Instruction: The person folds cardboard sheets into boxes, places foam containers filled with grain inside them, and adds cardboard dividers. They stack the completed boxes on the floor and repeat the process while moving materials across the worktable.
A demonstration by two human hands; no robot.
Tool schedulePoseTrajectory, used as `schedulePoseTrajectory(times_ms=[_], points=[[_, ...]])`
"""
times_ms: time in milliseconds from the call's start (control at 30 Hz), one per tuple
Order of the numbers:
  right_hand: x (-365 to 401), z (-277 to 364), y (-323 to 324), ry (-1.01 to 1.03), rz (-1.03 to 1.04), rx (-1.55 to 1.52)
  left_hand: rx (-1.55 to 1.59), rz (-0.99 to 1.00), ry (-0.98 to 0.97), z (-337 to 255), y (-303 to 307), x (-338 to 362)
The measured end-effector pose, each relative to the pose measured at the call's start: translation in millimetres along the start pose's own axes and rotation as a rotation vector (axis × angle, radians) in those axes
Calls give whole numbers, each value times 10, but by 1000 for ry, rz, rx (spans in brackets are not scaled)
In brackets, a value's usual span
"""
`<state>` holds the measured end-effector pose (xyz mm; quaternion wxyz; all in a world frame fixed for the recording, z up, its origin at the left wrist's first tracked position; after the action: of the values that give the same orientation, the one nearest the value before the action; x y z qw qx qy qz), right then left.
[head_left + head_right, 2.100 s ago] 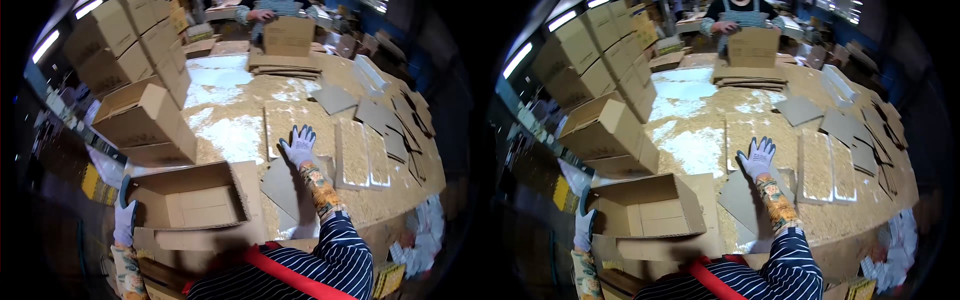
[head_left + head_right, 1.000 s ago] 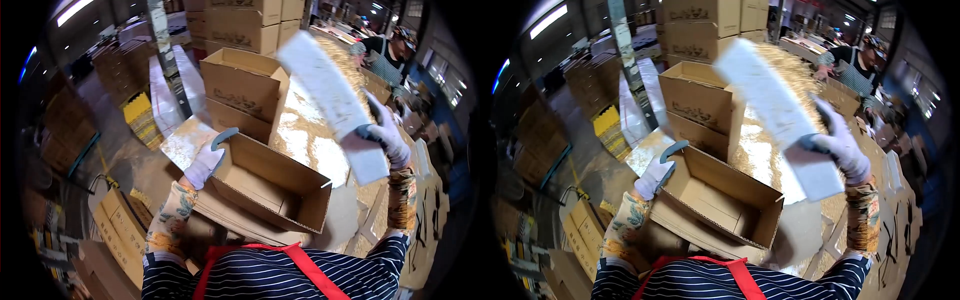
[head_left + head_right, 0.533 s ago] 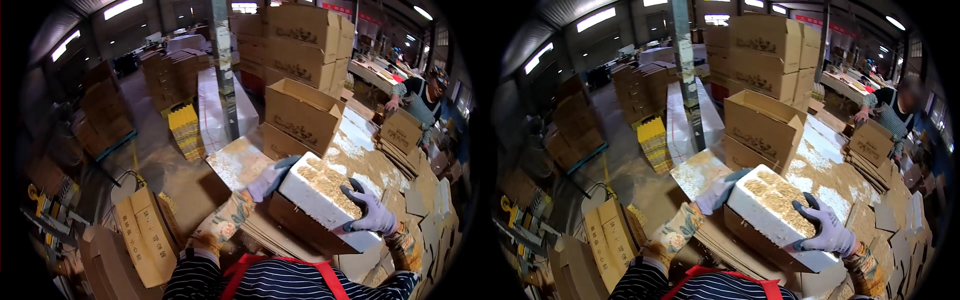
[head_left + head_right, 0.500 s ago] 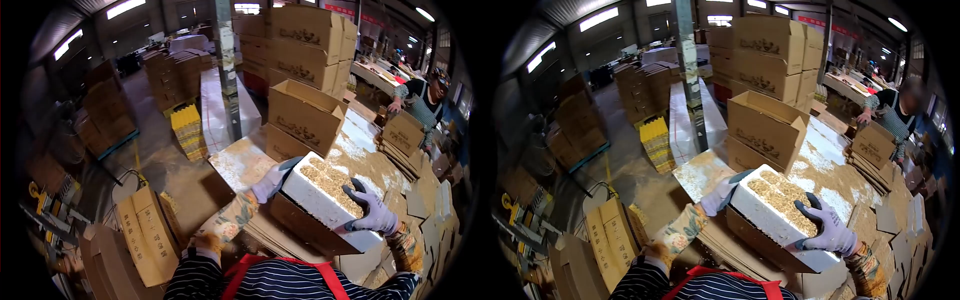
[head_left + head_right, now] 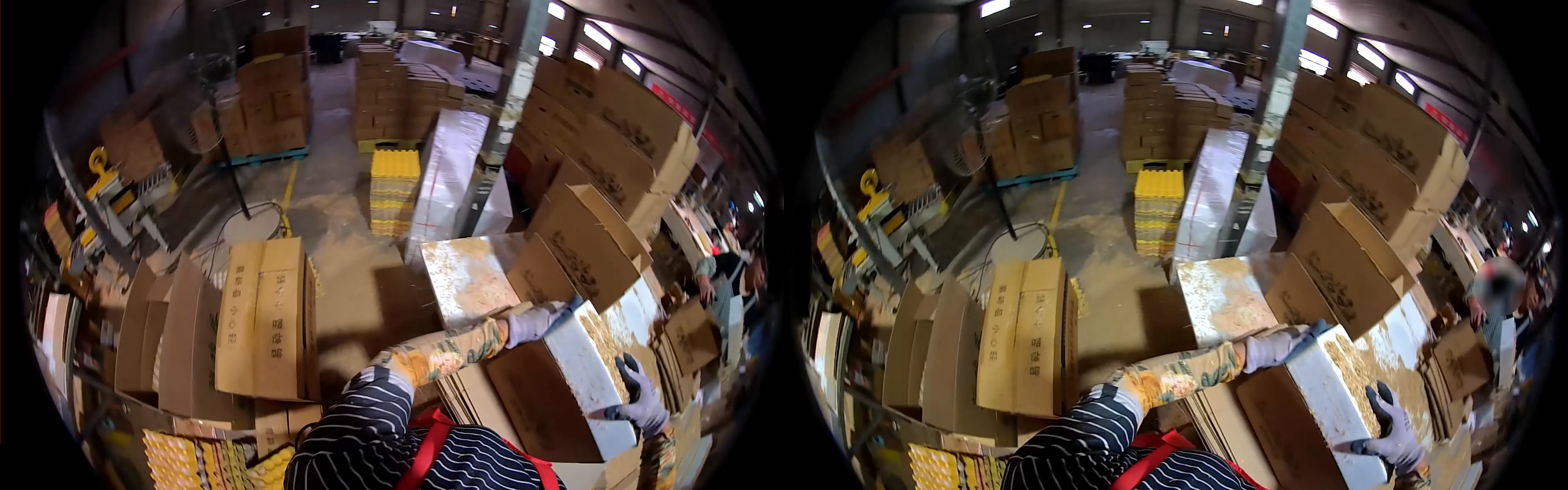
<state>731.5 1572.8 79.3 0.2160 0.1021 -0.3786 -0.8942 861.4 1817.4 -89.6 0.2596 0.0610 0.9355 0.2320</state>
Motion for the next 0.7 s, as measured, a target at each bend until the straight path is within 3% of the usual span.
schedulePoseTrajectory(times_ms=[67, 100, 133, 200, 233, 333, 400, 433, 533, 567, 600, 667, 700], points=[[-50, -36, -29, 5, 19, -46, 195, -33, 50, -373, 135, 64], [-20, 44, -52, -43, -2, -120, 117, -29, 225, -555, 310, 127], [-11, 86, -54, -91, -22, -192, 116, -32, 224, -753, 391, 200], [81, -208, -13, 85, -56, -232, 46, -51, 264, -892, 592, 212], [40, -122, -25, 19, -77, -182, 98, -217, -55, -737, 451, 181], [46, 148, -16, -43, -106, 1, 295, -69, 5, -703, 404, 99], [98, 92, 57, 52, -84, 171, 128, 95, -159, -988, 538, 80], [88, 199, 64, 123, -47, 362, -11, 119, -206, -769, 389, 78], [102, 132, -37, 256, -73, 494, -198, 208, -200, -489, 121, 68], [130, 92, -122, 262, -112, 579, -103, 232, -266, -571, 98, 13], [167, 95, -189, 240, -158, 584, -29, 363, -197, -492, 52, -5], [206, 57, -260, 272, -180, 549, 154, 361, -386, -469, -8, -24], [190, 17, -266, 275, -186, 563, 642, 484, -287, -457, 40, 11]])
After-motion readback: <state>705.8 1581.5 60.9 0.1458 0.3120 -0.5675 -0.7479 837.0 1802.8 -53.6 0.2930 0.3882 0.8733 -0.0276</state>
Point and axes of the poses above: each hand's wrist, its own x-axis away from the middle knuckle, its own y-axis out of the back of the hand, z = x × y, the point moved 7 cm from there along -x, towards the middle knuckle, and after that the axes turned 12 degrees about -z, right-handed, at the moved point
